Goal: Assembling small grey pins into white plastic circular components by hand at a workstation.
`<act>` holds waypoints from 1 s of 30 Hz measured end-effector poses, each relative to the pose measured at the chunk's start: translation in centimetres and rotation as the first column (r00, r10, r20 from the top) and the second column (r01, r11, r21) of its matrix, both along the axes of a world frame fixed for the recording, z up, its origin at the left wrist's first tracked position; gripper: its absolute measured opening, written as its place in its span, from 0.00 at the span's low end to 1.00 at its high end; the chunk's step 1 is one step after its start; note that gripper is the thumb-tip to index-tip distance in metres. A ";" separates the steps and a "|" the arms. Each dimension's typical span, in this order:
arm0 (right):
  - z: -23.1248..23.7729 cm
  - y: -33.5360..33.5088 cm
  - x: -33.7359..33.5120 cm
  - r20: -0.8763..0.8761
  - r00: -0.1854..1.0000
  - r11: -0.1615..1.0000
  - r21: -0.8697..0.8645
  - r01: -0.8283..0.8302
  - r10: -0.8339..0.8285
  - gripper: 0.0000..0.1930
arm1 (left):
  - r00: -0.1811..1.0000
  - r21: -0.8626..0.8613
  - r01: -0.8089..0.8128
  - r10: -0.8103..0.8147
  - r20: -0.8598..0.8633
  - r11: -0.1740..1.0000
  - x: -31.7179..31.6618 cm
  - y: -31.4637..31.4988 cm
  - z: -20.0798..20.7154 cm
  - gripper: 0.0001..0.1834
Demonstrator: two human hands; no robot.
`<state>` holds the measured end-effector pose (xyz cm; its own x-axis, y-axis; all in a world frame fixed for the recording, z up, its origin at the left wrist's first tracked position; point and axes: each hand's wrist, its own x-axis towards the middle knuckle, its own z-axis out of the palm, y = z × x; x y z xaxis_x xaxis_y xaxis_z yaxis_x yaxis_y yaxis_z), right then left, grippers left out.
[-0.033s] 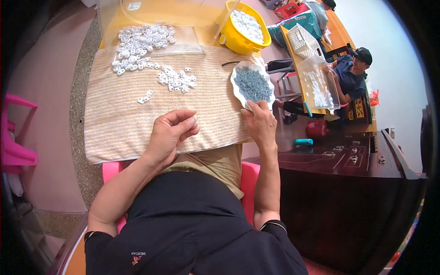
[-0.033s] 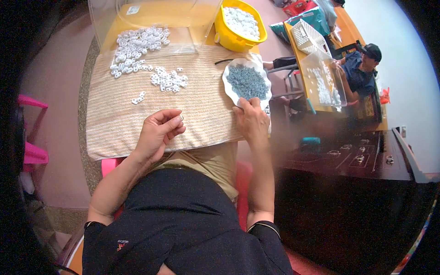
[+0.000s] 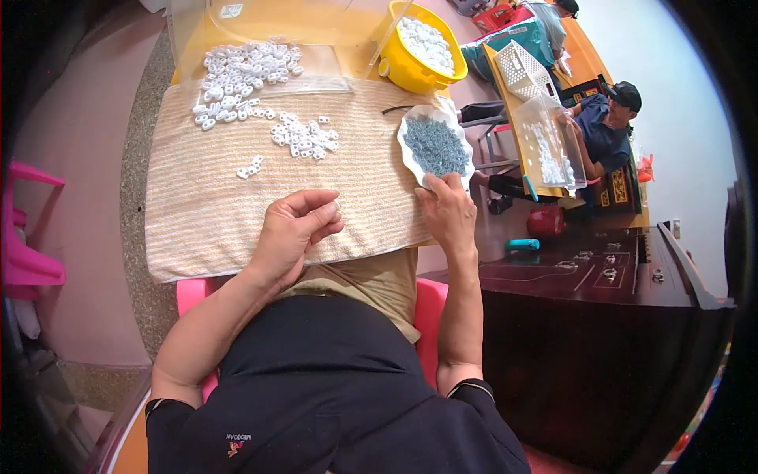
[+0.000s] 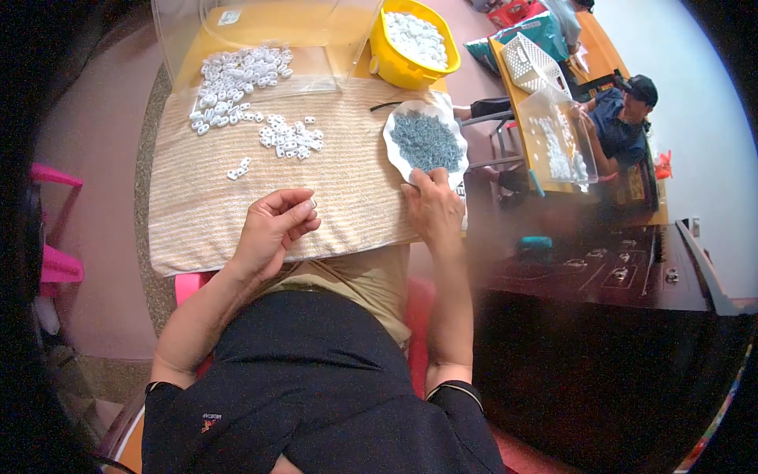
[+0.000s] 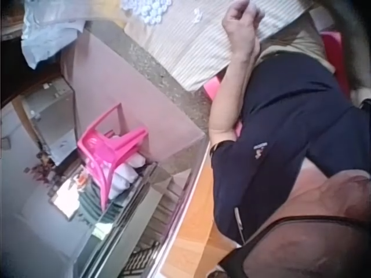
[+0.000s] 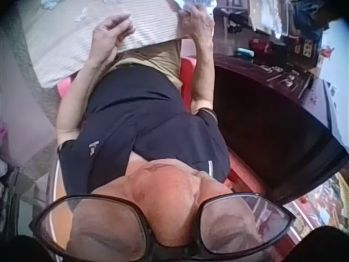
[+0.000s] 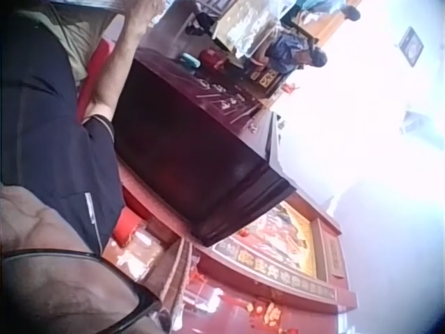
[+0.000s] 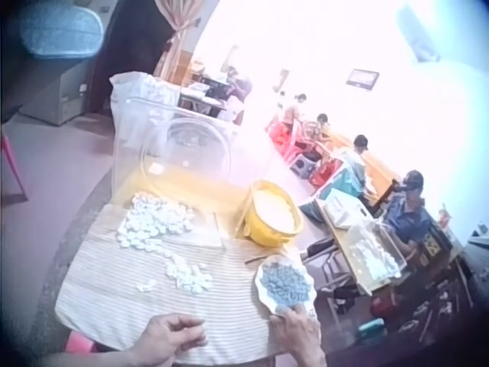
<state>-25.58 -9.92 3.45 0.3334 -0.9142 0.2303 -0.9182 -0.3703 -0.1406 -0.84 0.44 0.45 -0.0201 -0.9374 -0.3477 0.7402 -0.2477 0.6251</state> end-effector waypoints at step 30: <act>-3.0 -1.0 -0.5 0.333 0.931 0.984 -0.147 -0.104 0.148 0.06 | 0.999 0.003 0.048 -0.048 -0.023 0.999 -0.4 0.1 -0.3 0.06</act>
<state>-26.04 -10.93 0.48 0.3252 -0.8263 0.4599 -0.7673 -0.5149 -0.3824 -1.27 0.57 0.15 -0.0727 -0.9338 -0.3503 0.7412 -0.2855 0.6075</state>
